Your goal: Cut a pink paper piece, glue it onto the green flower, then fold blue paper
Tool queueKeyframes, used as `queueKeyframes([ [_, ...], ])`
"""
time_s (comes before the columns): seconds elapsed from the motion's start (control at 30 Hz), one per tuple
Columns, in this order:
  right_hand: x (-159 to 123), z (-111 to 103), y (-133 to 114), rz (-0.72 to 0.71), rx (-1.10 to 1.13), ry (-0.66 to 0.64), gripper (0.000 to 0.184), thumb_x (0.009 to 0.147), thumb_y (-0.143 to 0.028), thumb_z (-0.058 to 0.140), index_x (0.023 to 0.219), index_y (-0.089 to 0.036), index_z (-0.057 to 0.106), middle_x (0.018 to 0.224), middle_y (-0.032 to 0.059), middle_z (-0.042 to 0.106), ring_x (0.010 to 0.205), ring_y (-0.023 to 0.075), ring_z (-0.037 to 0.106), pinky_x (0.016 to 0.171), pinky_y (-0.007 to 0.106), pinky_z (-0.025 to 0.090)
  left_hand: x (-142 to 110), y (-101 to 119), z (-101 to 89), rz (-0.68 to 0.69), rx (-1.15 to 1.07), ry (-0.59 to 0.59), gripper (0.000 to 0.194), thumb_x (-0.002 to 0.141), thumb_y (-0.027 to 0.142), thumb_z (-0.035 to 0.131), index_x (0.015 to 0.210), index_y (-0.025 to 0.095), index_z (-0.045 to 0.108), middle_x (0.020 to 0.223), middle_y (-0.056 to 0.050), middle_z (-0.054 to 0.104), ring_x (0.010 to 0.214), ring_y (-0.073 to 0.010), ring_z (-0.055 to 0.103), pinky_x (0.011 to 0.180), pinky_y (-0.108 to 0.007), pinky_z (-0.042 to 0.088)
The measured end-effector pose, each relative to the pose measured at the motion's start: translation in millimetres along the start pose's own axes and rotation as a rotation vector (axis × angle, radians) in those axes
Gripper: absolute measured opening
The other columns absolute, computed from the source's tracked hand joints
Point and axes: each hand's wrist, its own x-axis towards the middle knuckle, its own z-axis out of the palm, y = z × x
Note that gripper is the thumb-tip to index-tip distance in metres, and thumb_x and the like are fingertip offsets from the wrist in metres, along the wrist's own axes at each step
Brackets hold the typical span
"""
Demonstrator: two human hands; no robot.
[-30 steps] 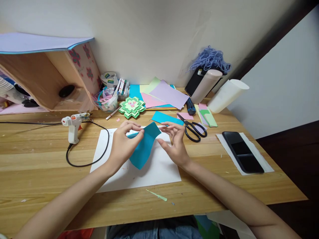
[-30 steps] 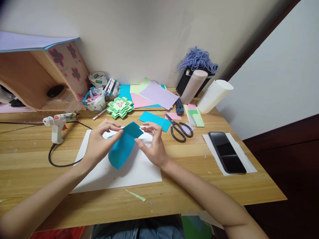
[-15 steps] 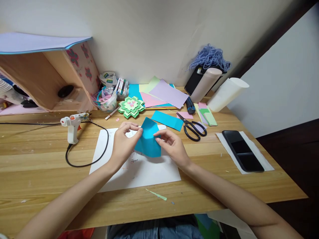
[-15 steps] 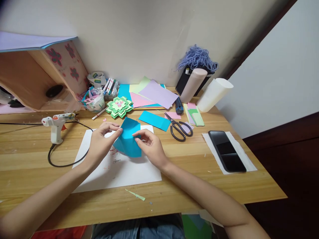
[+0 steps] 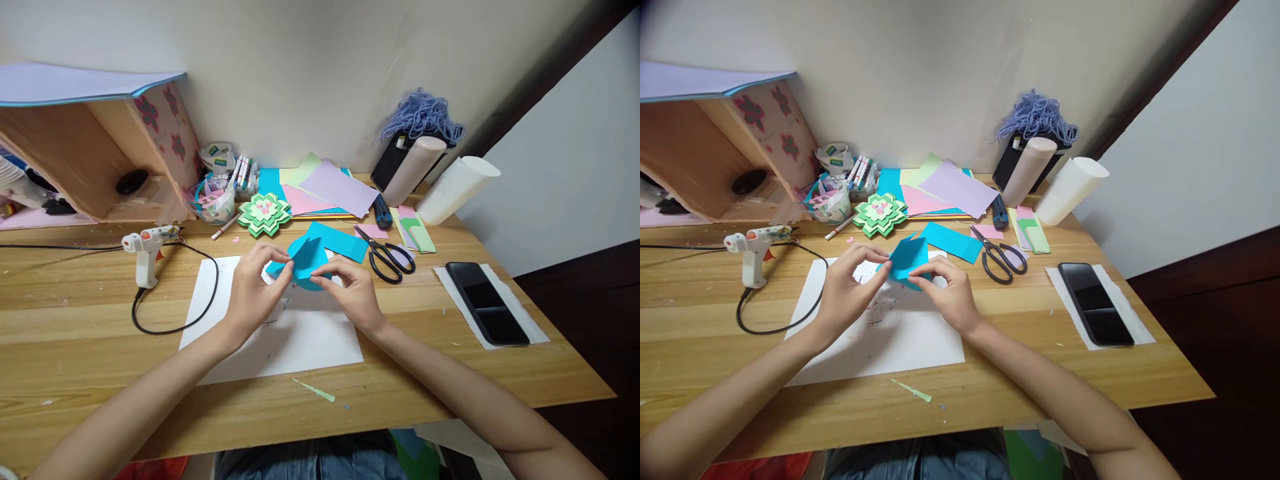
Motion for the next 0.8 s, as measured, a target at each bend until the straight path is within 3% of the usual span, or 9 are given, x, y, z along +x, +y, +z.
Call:
queueKeyframes([
  [0.2,0.2,-3.3,-0.5,-0.025,0.016,-0.044,0.022,0.067,-0.023,0.071,0.09,-0.024,0.069,0.087,0.0027,0.068,0.082,0.0187,0.06,0.075,0.035,0.049,0.5,1.1,-3.7,0.055,0.057,-0.01,0.003,0.077,0.019,0.054,0.075,0.02,0.055,0.087,-0.003,0.063,0.085,-0.0172,0.058,0.077,-0.032,0.043],
  [0.33,-1.2,-4.9,-1.2,-0.003,0.002,-0.055,0.015,0.07,-0.022,0.069,0.085,-0.023,0.071,0.083,0.0022,0.07,0.077,0.0177,0.063,0.071,0.033,0.05,3.0,1.0,-7.5,0.08,0.08,-0.051,0.003,0.077,0.02,0.054,0.076,0.02,0.057,0.085,-0.002,0.064,0.083,-0.0171,0.059,0.075,-0.03,0.043],
  [0.53,-0.7,-6.0,-2.7,-0.077,-0.093,-0.071,0.009,0.072,-0.022,0.067,0.08,-0.025,0.071,0.077,0.0013,0.067,0.074,0.0168,0.06,0.071,0.033,0.048,4.4,1.8,-12.8,0.154,0.215,-0.142,0.004,0.077,0.02,0.054,0.076,0.021,0.058,0.083,-0.002,0.065,0.08,-0.0176,0.059,0.073,-0.031,0.041],
  [0.7,1.9,-9.1,-7.1,-0.197,-0.354,0.024,0.005,0.07,-0.027,0.07,0.074,-0.028,0.072,0.105,0.0048,0.053,0.1,0.0215,0.05,0.087,0.039,0.041,6.2,5.5,-18.2,0.169,0.318,-0.247,0.008,0.079,0.021,0.051,0.079,0.019,0.058,0.084,-0.003,0.064,0.079,-0.0178,0.057,0.073,-0.032,0.04],
  [0.8,4.6,-11.6,-8.6,-0.298,-0.387,-0.087,0.007,0.074,-0.024,0.066,0.077,-0.028,0.071,0.121,0.003,0.05,0.113,0.0233,0.044,0.095,0.042,0.036,8.6,7.3,-22.0,0.185,0.346,-0.336,0.011,0.081,0.023,0.049,0.082,0.018,0.058,0.083,-0.003,0.063,0.079,-0.0181,0.056,0.072,-0.031,0.039],
])
